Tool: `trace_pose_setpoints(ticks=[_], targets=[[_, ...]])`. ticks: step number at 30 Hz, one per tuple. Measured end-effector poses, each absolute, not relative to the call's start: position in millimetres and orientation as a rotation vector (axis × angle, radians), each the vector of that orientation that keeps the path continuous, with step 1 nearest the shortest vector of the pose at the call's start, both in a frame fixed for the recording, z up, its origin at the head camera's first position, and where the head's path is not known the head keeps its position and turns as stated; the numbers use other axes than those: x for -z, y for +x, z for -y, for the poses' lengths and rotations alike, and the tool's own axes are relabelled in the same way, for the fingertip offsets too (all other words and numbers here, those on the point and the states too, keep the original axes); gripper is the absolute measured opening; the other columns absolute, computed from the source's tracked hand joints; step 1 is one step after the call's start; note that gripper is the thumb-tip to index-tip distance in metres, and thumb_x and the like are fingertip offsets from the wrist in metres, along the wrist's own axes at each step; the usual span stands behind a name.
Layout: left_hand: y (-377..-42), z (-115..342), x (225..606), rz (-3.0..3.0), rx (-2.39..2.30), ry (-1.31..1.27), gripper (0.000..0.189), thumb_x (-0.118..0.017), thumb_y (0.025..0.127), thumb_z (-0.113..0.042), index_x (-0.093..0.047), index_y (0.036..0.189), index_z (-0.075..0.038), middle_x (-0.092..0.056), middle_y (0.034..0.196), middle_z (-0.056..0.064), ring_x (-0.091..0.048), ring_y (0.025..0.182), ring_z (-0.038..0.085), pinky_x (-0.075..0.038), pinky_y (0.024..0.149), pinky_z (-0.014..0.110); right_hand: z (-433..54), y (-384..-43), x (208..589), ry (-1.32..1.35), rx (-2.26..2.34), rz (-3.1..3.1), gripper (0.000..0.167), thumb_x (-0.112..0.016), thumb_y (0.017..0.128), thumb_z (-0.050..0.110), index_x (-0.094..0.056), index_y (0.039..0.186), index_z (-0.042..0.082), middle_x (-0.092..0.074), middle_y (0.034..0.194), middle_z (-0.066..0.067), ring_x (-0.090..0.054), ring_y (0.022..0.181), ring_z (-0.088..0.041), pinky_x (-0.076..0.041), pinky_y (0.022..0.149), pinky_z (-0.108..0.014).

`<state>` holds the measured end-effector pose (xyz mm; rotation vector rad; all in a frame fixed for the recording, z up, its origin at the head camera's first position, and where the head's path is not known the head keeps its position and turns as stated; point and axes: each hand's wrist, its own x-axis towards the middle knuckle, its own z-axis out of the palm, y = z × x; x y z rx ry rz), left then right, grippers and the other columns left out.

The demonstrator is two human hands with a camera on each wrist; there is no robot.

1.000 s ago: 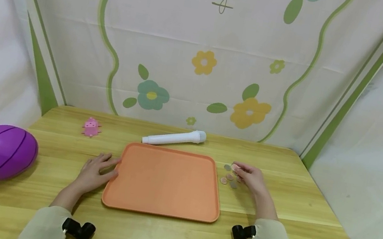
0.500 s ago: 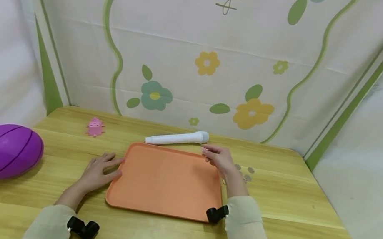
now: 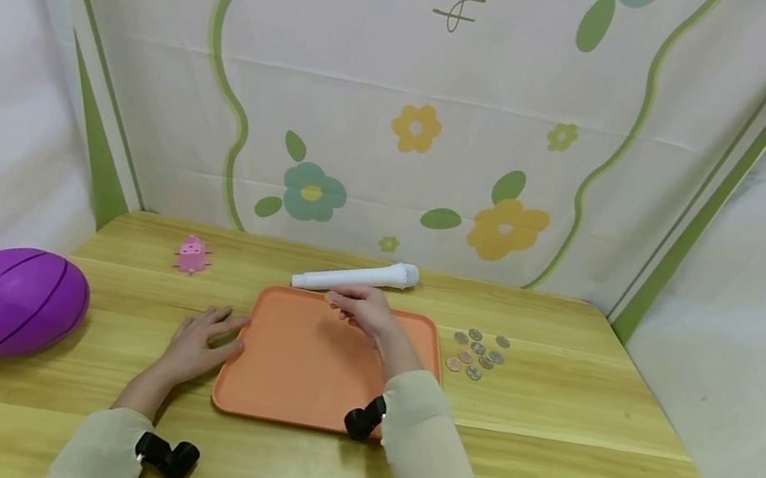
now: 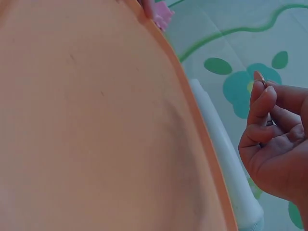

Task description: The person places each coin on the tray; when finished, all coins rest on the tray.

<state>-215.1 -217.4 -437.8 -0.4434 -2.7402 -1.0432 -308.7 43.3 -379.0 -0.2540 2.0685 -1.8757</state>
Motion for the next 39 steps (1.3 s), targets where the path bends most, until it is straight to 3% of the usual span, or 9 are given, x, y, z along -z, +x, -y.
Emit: trace_pose_setpoints(ticks=[12, 16, 26, 39], targets=[[-217, 220, 438, 2.738, 1.029, -0.441, 0.046, -0.056, 0.084, -0.027, -0.049, 0.124, -0.005, -0.030, 0.129, 0.029, -0.015, 0.120, 0.046, -0.003, 0.092, 0.059, 4, -304, 397, -0.205, 1.803, -2.074, 0.027, -0.061, 0.081, 0.014, -0.062, 0.105, 0.002, -0.063, 0.083, -0.006, -0.051, 0.062, -0.016, -0.041, 0.056, -0.026], [-220, 219, 442, 2.732, 1.022, -0.451, 0.046, -0.056, 0.083, -0.026, -0.049, 0.123, -0.005, -0.031, 0.128, 0.029, -0.015, 0.120, 0.046, -0.004, 0.092, 0.060, 15, -302, 406, -0.175, 1.784, -2.095, 0.025, -0.061, 0.081, 0.012, -0.063, 0.104, 0.004, -0.064, 0.083, -0.005, -0.052, 0.058, -0.015, -0.041, 0.051, -0.024], [-221, 218, 440, 2.738, 1.014, -0.437, 0.045, -0.057, 0.082, -0.027, -0.051, 0.122, -0.005, -0.032, 0.128, 0.029, -0.016, 0.120, 0.046, -0.005, 0.092, 0.059, 36, -297, 419, -0.189, 1.914, -2.044, 0.023, -0.061, 0.078, 0.001, -0.061, 0.101, -0.005, -0.064, 0.078, -0.010, -0.051, 0.047, -0.012, -0.045, 0.047, -0.024], [-219, 218, 439, 2.748, 1.017, -0.416, 0.045, -0.058, 0.082, -0.027, -0.051, 0.122, -0.006, -0.032, 0.128, 0.028, -0.017, 0.120, 0.046, -0.004, 0.092, 0.059, 46, -294, 424, -0.061, 1.934, -2.195, 0.017, -0.067, 0.071, 0.000, -0.065, 0.088, -0.003, -0.063, 0.072, -0.009, -0.049, 0.043, -0.013, -0.044, 0.044, -0.023]])
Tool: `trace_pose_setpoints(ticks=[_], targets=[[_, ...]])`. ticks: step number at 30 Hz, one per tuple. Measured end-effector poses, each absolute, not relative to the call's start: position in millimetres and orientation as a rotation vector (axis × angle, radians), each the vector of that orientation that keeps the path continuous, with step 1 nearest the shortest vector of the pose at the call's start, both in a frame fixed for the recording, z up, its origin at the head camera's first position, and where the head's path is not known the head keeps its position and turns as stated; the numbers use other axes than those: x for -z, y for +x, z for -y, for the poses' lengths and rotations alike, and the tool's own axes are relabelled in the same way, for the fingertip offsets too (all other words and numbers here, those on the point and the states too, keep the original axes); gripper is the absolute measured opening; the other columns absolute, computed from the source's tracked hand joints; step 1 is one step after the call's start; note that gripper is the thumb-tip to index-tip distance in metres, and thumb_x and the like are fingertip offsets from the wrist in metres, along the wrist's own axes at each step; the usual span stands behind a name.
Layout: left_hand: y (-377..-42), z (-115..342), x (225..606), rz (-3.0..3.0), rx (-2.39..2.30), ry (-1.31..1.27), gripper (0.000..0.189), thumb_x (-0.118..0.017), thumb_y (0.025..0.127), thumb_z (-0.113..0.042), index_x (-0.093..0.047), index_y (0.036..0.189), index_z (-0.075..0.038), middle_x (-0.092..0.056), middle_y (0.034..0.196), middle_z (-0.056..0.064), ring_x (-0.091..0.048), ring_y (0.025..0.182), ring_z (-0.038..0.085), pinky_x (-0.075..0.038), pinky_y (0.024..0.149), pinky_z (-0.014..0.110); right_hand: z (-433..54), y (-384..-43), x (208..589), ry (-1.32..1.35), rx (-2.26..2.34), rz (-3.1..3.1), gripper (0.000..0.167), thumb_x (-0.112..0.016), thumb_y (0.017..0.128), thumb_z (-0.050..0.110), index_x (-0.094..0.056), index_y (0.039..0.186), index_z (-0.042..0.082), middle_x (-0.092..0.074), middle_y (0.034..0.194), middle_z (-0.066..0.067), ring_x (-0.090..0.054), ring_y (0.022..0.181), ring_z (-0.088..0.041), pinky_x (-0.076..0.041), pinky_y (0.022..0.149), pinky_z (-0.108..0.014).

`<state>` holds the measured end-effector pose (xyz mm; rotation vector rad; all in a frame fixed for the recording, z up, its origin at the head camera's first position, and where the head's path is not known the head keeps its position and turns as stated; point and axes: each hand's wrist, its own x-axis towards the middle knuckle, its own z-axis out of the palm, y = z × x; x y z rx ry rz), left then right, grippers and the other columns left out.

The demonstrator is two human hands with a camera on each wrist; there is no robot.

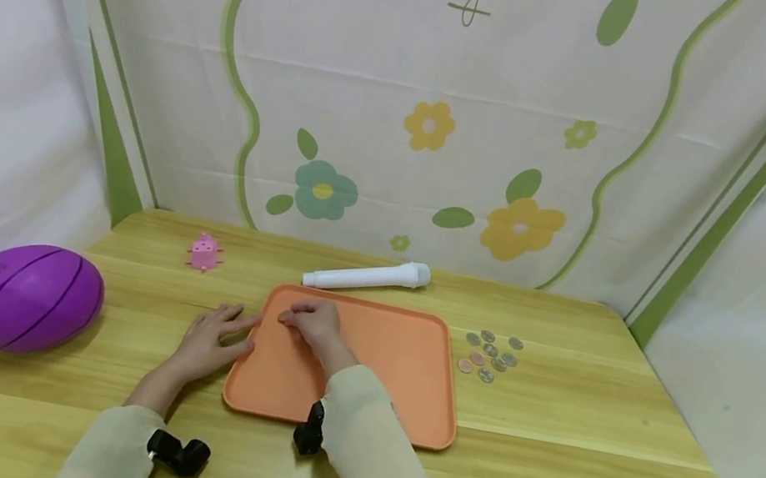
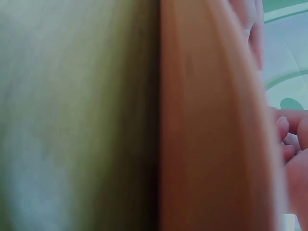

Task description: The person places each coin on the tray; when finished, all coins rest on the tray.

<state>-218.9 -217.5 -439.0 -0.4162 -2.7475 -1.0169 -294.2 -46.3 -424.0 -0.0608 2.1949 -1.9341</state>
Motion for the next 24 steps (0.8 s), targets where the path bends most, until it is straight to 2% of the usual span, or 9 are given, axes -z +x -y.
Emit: trace_pose_setpoints(ticks=[6, 10, 18, 24], targets=[[-220, 218, 440, 2.750, 1.007, -0.411, 0.046, -0.057, 0.082, -0.028, -0.051, 0.122, -0.006, -0.032, 0.128, 0.028, -0.016, 0.120, 0.045, -0.004, 0.092, 0.059, 45, -295, 423, -0.097, 1.921, -2.189, 0.019, -0.067, 0.073, 0.003, -0.065, 0.091, -0.003, -0.062, 0.069, -0.006, -0.050, 0.046, -0.012, -0.043, 0.045, -0.023], [-220, 217, 442, 2.752, 1.008, -0.421, 0.046, -0.058, 0.082, -0.028, -0.051, 0.123, -0.007, -0.032, 0.129, 0.028, -0.016, 0.120, 0.045, -0.004, 0.092, 0.059, 36, -295, 418, -0.093, 1.890, -2.156, 0.023, -0.066, 0.075, 0.007, -0.065, 0.096, 0.000, -0.061, 0.067, -0.005, -0.044, 0.044, -0.012, -0.038, 0.043, -0.022], [-220, 215, 440, 2.740, 1.034, -0.422, 0.045, -0.058, 0.082, -0.026, -0.051, 0.121, -0.006, -0.031, 0.129, 0.028, -0.016, 0.120, 0.045, -0.003, 0.093, 0.059, 4, -301, 390, -0.210, 1.869, -2.117, 0.026, -0.060, 0.081, 0.009, -0.061, 0.104, -0.002, -0.064, 0.085, -0.009, -0.043, 0.048, -0.012, -0.033, 0.047, -0.025], [-219, 217, 440, 2.745, 1.028, -0.425, 0.045, -0.058, 0.082, -0.026, -0.051, 0.121, -0.005, -0.031, 0.129, 0.029, -0.015, 0.120, 0.046, -0.004, 0.092, 0.059, -24, -304, 372, -0.247, 1.853, -2.153, 0.028, -0.061, 0.081, 0.012, -0.061, 0.105, -0.002, -0.065, 0.084, -0.010, -0.044, 0.046, -0.011, -0.030, 0.046, -0.026]])
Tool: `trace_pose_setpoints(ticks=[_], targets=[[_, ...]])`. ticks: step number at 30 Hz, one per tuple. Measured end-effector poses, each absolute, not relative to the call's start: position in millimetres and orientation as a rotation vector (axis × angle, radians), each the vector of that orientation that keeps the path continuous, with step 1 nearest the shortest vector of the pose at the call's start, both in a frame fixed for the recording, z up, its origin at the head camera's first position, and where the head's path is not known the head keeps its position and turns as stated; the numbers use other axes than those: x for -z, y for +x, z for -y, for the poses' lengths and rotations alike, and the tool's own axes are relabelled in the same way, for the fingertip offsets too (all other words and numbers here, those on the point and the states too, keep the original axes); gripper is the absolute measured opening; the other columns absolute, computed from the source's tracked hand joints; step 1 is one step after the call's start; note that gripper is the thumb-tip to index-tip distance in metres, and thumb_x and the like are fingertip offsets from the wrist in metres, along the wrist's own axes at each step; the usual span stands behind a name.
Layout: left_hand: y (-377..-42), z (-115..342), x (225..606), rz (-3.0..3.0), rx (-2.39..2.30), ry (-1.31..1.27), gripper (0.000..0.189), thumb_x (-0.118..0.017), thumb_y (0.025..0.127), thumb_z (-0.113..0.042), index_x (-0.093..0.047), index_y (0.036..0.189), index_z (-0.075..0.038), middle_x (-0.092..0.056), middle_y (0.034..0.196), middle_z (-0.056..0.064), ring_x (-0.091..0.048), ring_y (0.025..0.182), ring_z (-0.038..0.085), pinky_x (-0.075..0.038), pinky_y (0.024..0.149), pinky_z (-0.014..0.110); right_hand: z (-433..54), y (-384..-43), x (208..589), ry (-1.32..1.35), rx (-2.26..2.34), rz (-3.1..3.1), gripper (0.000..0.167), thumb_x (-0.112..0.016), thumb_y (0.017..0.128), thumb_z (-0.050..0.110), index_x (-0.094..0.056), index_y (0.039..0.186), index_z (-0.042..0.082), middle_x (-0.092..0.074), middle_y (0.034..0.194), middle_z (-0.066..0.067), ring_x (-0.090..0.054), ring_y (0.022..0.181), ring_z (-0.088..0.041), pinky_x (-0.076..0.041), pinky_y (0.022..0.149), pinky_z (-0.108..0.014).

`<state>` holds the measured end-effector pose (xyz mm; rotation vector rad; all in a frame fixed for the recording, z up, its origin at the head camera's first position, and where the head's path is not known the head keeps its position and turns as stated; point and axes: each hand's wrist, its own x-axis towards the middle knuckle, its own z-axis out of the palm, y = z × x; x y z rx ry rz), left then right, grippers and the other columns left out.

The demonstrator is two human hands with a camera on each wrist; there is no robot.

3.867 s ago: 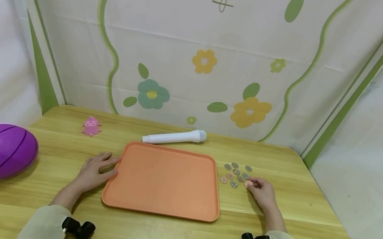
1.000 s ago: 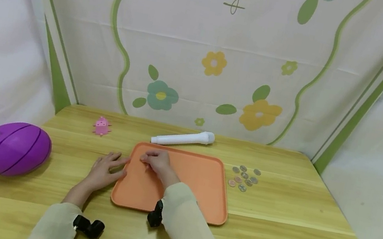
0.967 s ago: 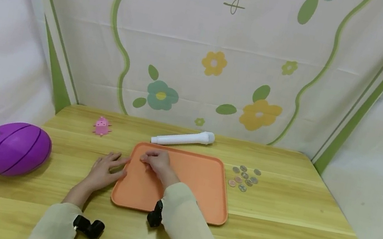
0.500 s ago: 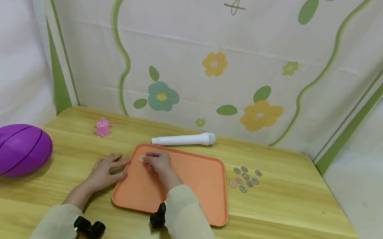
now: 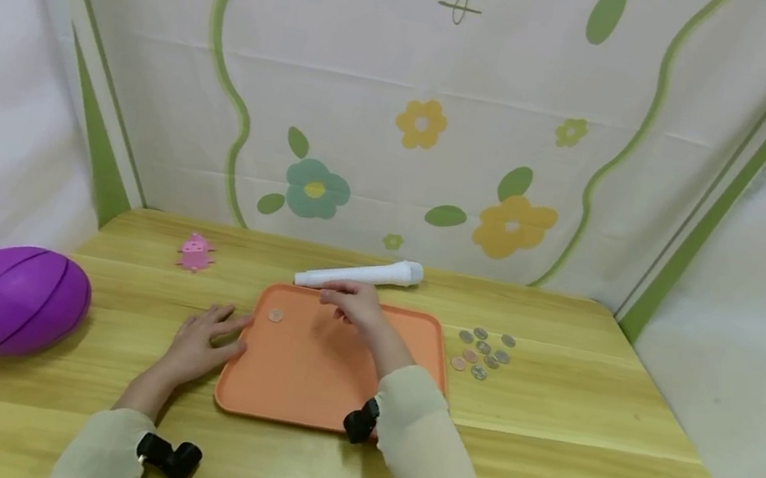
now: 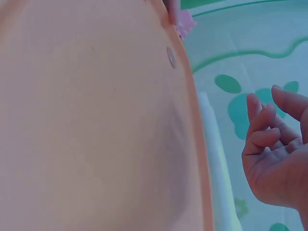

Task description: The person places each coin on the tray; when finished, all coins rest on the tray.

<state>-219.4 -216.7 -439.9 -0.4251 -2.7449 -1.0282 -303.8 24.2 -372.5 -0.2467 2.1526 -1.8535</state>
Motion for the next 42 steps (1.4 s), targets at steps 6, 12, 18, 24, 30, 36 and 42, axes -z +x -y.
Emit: trace_pose_setpoints(ticks=[6, 12, 18, 24, 30, 36, 42], targets=[[-219, 219, 439, 2.744, 1.027, -0.430, 0.046, -0.058, 0.082, -0.026, -0.051, 0.122, -0.004, -0.030, 0.128, 0.029, -0.015, 0.120, 0.047, -0.004, 0.092, 0.059, -53, -306, 364, -0.297, 1.844, -2.194, 0.033, -0.062, 0.081, 0.016, -0.059, 0.108, -0.002, -0.063, 0.093, -0.015, -0.046, 0.049, -0.012, -0.032, 0.046, -0.022], [-218, 218, 439, 2.740, 1.040, -0.435, 0.046, -0.058, 0.082, -0.025, -0.050, 0.122, -0.004, -0.030, 0.128, 0.030, -0.014, 0.119, 0.048, -0.003, 0.092, 0.059, -82, -303, 354, -0.340, 1.823, -2.268, 0.028, -0.062, 0.080, 0.016, -0.062, 0.104, 0.003, -0.063, 0.090, -0.013, -0.047, 0.052, -0.014, -0.033, 0.047, -0.023], [-218, 217, 441, 2.737, 1.052, -0.431, 0.046, -0.058, 0.082, -0.025, -0.051, 0.121, -0.004, -0.030, 0.128, 0.030, -0.014, 0.120, 0.048, -0.003, 0.092, 0.059, -119, -297, 348, -0.347, 1.808, -2.313, 0.030, -0.059, 0.083, 0.019, -0.059, 0.109, 0.005, -0.061, 0.095, -0.013, -0.047, 0.059, -0.018, -0.034, 0.049, -0.023], [-217, 215, 439, 2.741, 1.058, -0.423, 0.046, -0.059, 0.081, -0.025, -0.051, 0.121, -0.003, -0.030, 0.128, 0.030, -0.014, 0.120, 0.047, -0.003, 0.093, 0.059, -161, -292, 356, -0.304, 1.795, -2.404, 0.034, -0.057, 0.084, 0.021, -0.056, 0.114, 0.004, -0.060, 0.099, -0.016, -0.048, 0.062, -0.020, -0.035, 0.050, -0.023], [-216, 215, 438, 2.748, 1.043, -0.413, 0.046, -0.059, 0.081, -0.024, -0.051, 0.121, -0.003, -0.031, 0.128, 0.030, -0.015, 0.120, 0.047, -0.003, 0.093, 0.058, -199, -285, 368, -0.197, 1.837, -2.433, 0.040, -0.058, 0.084, 0.021, -0.053, 0.116, -0.001, -0.060, 0.093, -0.011, -0.048, 0.061, -0.016, -0.035, 0.049, -0.022], [-216, 215, 438, 2.747, 1.046, -0.410, 0.046, -0.060, 0.081, -0.024, -0.051, 0.121, -0.003, -0.031, 0.128, 0.030, -0.015, 0.120, 0.047, -0.003, 0.093, 0.058, -231, -276, 381, -0.145, 1.805, -2.481, 0.041, -0.057, 0.084, 0.022, -0.052, 0.117, -0.001, -0.057, 0.093, -0.008, -0.049, 0.065, -0.018, -0.039, 0.055, -0.027], [-218, 216, 439, 2.757, 1.052, -0.405, 0.047, -0.059, 0.081, -0.026, -0.050, 0.122, -0.005, -0.030, 0.129, 0.029, -0.014, 0.121, 0.046, -0.002, 0.093, 0.058, -253, -274, 394, -0.123, 1.784, -2.505, 0.042, -0.055, 0.085, 0.021, -0.049, 0.118, -0.005, -0.057, 0.088, -0.001, -0.049, 0.067, -0.016, -0.041, 0.057, -0.031]])
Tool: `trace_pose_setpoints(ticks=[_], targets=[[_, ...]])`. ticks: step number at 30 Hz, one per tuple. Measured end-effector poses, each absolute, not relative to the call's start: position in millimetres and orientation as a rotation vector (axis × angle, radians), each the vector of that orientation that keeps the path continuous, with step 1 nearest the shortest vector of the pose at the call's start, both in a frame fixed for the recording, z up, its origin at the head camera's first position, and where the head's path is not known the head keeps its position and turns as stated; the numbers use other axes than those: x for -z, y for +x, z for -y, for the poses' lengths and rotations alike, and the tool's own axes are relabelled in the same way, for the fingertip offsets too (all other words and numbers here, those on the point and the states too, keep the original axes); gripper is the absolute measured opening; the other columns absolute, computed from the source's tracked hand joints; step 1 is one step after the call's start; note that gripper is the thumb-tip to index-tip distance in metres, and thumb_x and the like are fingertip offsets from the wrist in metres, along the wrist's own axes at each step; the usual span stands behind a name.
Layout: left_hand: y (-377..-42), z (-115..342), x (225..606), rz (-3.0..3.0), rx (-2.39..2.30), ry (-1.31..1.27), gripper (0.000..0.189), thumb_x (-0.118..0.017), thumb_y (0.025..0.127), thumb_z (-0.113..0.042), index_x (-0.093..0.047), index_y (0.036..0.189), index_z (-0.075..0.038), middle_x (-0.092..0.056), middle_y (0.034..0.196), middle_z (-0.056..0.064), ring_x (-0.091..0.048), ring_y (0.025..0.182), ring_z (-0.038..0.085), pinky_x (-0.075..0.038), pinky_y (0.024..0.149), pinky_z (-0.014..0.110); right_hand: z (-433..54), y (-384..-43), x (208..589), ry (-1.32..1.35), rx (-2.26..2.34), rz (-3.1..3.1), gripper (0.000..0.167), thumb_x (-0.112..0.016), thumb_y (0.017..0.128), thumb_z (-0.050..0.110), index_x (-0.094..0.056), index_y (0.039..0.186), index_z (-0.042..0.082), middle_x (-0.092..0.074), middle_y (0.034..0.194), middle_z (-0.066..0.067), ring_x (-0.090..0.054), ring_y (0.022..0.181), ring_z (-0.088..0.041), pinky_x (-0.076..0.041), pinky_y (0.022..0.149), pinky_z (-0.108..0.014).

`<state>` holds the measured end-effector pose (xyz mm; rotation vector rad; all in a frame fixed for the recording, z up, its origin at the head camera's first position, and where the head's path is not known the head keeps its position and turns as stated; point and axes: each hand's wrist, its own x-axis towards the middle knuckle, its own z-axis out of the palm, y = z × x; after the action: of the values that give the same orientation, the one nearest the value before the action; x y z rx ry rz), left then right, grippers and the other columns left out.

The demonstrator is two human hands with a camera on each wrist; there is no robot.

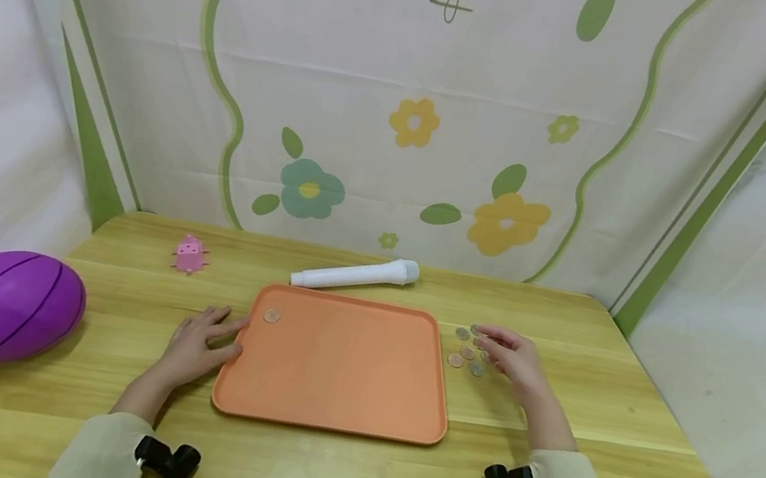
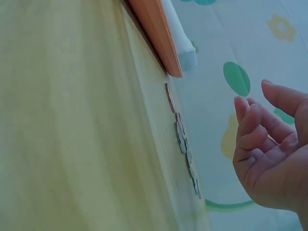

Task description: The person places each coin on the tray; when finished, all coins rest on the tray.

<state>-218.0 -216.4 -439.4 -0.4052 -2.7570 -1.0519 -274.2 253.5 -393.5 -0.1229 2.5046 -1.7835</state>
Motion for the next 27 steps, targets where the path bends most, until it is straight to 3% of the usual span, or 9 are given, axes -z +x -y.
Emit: trace_pose_setpoints(ticks=[4, 16, 27], targets=[[-219, 217, 439, 2.758, 1.050, -0.402, 0.047, -0.059, 0.081, -0.026, -0.051, 0.122, -0.005, -0.030, 0.129, 0.028, -0.014, 0.121, 0.046, -0.002, 0.093, 0.058, -262, -273, 400, -0.087, 1.792, -2.475, 0.041, -0.056, 0.084, 0.015, -0.048, 0.117, -0.009, -0.055, 0.083, -0.001, -0.043, 0.060, -0.009, -0.038, 0.052, -0.026], [-218, 217, 438, 2.763, 1.065, -0.404, 0.047, -0.059, 0.081, -0.026, -0.050, 0.123, -0.005, -0.029, 0.130, 0.028, -0.013, 0.121, 0.045, -0.002, 0.093, 0.058, -272, -272, 425, 0.073, 1.763, -2.465, 0.038, -0.061, 0.081, 0.014, -0.054, 0.112, -0.005, -0.055, 0.090, -0.004, -0.047, 0.063, -0.010, -0.040, 0.050, -0.020], [-218, 216, 437, 2.763, 1.069, -0.406, 0.047, -0.059, 0.081, -0.026, -0.051, 0.122, -0.005, -0.029, 0.130, 0.029, -0.013, 0.121, 0.046, -0.002, 0.093, 0.058, -272, -274, 435, -0.038, 1.609, -2.637, 0.034, -0.064, 0.078, 0.013, -0.059, 0.106, -0.004, -0.058, 0.082, -0.006, -0.044, 0.057, -0.011, -0.039, 0.047, -0.023]])
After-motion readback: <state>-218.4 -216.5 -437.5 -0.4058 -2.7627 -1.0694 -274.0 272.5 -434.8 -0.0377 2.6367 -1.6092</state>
